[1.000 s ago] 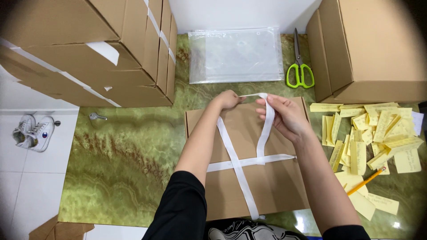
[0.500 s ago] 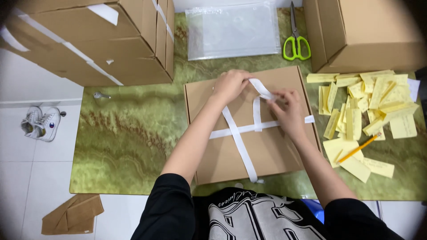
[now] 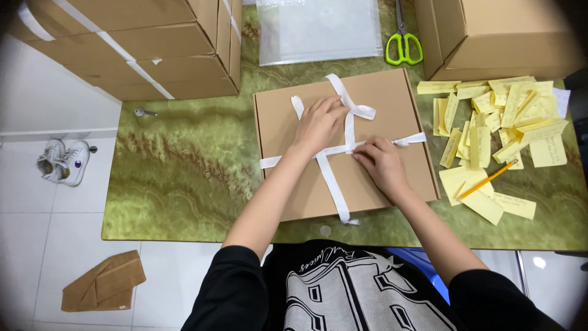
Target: The person wraps a blue cylindrical item in bubble wrap and places it into a cardboard box. They then close the box, tie it with a white ribbon, and write on a yellow sticky note attached to the top.
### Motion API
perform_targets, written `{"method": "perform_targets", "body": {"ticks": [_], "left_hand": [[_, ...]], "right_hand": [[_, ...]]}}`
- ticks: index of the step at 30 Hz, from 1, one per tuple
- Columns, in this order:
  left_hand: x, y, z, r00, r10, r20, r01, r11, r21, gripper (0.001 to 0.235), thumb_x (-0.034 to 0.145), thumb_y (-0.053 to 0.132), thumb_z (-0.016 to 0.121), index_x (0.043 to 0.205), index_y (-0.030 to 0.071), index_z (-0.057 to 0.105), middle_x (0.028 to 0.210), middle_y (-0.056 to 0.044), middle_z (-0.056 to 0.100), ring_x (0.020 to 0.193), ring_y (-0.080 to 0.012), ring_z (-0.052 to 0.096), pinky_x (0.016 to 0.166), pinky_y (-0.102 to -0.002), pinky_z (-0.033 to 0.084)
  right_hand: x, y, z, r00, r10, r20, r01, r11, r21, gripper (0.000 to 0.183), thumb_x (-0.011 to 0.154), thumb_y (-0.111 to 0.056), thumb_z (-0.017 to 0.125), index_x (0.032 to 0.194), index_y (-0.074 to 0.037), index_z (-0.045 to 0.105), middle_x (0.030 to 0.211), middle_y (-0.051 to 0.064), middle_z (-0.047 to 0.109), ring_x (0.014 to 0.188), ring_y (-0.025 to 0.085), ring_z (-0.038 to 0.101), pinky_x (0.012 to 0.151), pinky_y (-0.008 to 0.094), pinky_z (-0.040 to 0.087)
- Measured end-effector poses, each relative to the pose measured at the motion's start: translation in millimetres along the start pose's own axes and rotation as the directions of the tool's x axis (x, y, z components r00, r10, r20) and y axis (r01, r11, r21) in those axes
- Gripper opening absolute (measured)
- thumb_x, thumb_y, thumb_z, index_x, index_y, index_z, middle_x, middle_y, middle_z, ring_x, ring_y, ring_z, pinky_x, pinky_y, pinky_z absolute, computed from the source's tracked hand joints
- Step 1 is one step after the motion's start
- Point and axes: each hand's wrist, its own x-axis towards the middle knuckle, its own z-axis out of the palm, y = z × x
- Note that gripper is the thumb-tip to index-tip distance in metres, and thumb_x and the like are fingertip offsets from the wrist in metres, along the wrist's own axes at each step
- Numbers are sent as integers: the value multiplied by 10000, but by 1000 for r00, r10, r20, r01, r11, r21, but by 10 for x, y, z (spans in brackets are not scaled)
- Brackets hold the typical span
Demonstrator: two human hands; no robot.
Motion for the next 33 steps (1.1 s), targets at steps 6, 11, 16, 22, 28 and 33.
{"method": "perform_targets", "body": {"ticks": [6,11,16,22,28,33], "left_hand": [[-537,251,-24,986,-20,-167,14,999,-32,336,952,141,727,1262,272,735,1388,-9,613,1374,-263,559,1072,-494,503],[-811,489,183,987,32,-158,-24,998,52,243,896,235,813,1133,255,765,1332,31,597,1366,-224,497,1084,-436,463],[-672,554,312,970,38,-239,-15,995,95,200,864,241,849,1039,228,754,1278,29,583,1310,-222,510,1016,-413,468],[-554,494,367,896,264,-357,-197,957,213,140,842,183,867,852,151,731,1175,15,603,1155,-192,576,922,-390,468],[-543,512,324,828,391,-402,-288,911,294,143,873,126,809,815,126,679,1185,-15,602,1139,-220,593,932,-432,468],[-447,550,318,832,448,-328,-332,875,353,132,885,46,758,785,92,685,1183,-51,589,1133,-255,583,865,-417,470]], "right_hand": [[49,174,182,996,-89,-19,87,994,-71,85,947,-129,824,970,-91,752,881,106,652,894,338,688,797,451,566],[53,276,307,992,-128,11,127,965,-230,128,993,-187,768,977,-82,697,897,90,613,922,326,667,806,446,544],[8,283,269,993,-118,28,121,965,-234,126,991,-182,758,980,-85,678,904,87,587,944,331,654,816,450,524],[-33,276,208,997,-80,-1,79,993,-87,110,980,-126,767,1012,-85,670,910,92,588,955,351,647,843,460,520],[-70,187,98,998,-44,-36,46,997,67,117,959,-65,798,1040,-91,718,921,108,633,936,361,671,855,464,540],[-78,148,80,998,19,-66,-12,993,116,147,952,-44,801,1069,-113,747,929,106,655,907,340,686,837,450,552]]}}
